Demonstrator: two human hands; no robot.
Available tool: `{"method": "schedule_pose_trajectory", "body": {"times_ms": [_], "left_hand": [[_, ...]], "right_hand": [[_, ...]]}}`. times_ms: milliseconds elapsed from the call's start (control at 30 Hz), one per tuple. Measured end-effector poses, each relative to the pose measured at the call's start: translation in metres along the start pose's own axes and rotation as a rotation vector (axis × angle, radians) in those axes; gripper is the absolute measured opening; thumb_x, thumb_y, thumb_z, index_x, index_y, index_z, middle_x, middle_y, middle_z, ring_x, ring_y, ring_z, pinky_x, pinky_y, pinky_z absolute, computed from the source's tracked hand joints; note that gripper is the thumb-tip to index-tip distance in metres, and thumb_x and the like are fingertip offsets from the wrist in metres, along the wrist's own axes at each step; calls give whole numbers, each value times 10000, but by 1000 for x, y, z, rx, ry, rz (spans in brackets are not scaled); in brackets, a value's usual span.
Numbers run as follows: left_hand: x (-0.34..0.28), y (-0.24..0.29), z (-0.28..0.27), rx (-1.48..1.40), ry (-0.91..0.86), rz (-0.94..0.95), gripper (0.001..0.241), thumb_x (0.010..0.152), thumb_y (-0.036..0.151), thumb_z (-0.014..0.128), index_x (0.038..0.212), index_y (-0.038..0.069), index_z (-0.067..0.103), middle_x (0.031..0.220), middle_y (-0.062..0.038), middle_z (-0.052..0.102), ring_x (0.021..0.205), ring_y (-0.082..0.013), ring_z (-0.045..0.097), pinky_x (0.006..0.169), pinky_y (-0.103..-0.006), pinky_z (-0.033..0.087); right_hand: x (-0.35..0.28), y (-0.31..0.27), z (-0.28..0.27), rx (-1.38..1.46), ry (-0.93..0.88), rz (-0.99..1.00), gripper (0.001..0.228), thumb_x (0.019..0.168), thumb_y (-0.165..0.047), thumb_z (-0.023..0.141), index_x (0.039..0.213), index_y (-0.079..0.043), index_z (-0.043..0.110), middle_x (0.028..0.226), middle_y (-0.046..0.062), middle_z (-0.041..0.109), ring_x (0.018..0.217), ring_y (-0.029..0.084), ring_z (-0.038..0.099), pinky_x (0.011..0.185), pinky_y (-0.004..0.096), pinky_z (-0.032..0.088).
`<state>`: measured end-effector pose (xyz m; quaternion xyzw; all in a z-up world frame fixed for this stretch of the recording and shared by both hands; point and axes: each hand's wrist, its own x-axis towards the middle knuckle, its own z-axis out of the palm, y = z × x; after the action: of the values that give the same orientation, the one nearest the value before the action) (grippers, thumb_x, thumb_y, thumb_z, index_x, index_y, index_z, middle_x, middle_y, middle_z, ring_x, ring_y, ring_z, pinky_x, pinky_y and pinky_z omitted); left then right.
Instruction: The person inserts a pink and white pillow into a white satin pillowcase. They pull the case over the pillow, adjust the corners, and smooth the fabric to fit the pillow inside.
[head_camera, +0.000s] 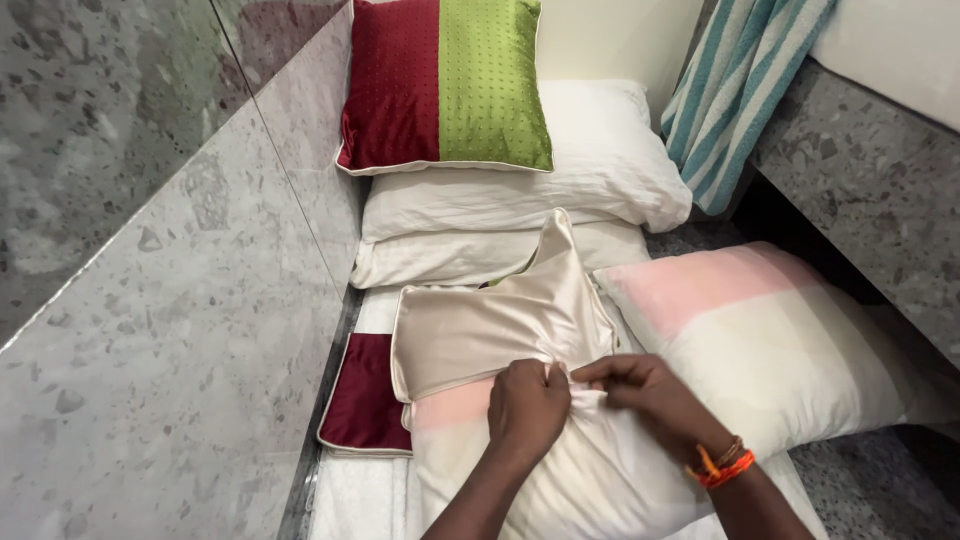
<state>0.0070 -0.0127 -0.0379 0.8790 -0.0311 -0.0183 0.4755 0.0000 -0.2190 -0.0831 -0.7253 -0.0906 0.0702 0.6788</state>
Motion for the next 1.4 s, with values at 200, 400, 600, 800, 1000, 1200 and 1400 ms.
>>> {"method": "schedule_pose_trajectory", "body": {"times_ms": [200,400,600,800,1000,1200,1400], "left_hand": [[-3,-4,12,41,19,74,388,940,342,638,718,27,683,718,-192,682,720,-390,677,691,-505,520],[-4,-3,11,23,-7,72,355,920,339,650,701,60,673,685,-163,687,683,-353,686,672,-485,525],[-4,-5,15,36,-16,108,426,924,363,666,655,35,619,648,-164,650,641,-357,656,636,-491,501],[-2,-19,31,18,39,232,399,911,356,672,654,54,630,641,-157,644,650,-360,654,633,-497,497],[-15,-8,20,32,-55,212,392,934,347,653,680,49,618,689,-167,651,680,-373,655,635,-507,503],[-10,-6,13,69,-30,178,381,953,363,642,725,58,630,720,-170,684,730,-377,680,670,-506,516],[27,-45,23,35,81,126,225,833,295,710,780,77,694,795,-174,709,775,-383,701,695,-487,556]], "right_hand": [[17,30,-13,100,405,76,503,952,-131,747,1417,-131,553,868,41,692,663,96,555,589,259,424],[31,36,-3,5,538,129,241,967,-206,684,1025,28,671,726,25,661,595,84,495,532,247,390],[37,42,-25,446,568,268,153,1030,-151,579,1011,-2,609,829,76,698,689,113,609,642,236,518],[54,77,-47,665,634,257,110,1038,-67,510,1052,1,595,906,105,715,773,144,679,753,256,583],[60,110,-57,660,638,220,92,1048,-83,525,1040,-10,579,872,83,682,711,140,653,675,257,558],[31,-8,2,291,664,316,285,977,-225,624,1161,-16,565,940,74,675,756,151,626,673,308,547],[25,47,2,-466,586,123,906,754,-482,838,1309,95,413,1121,239,658,1021,311,663,866,405,548]]}}
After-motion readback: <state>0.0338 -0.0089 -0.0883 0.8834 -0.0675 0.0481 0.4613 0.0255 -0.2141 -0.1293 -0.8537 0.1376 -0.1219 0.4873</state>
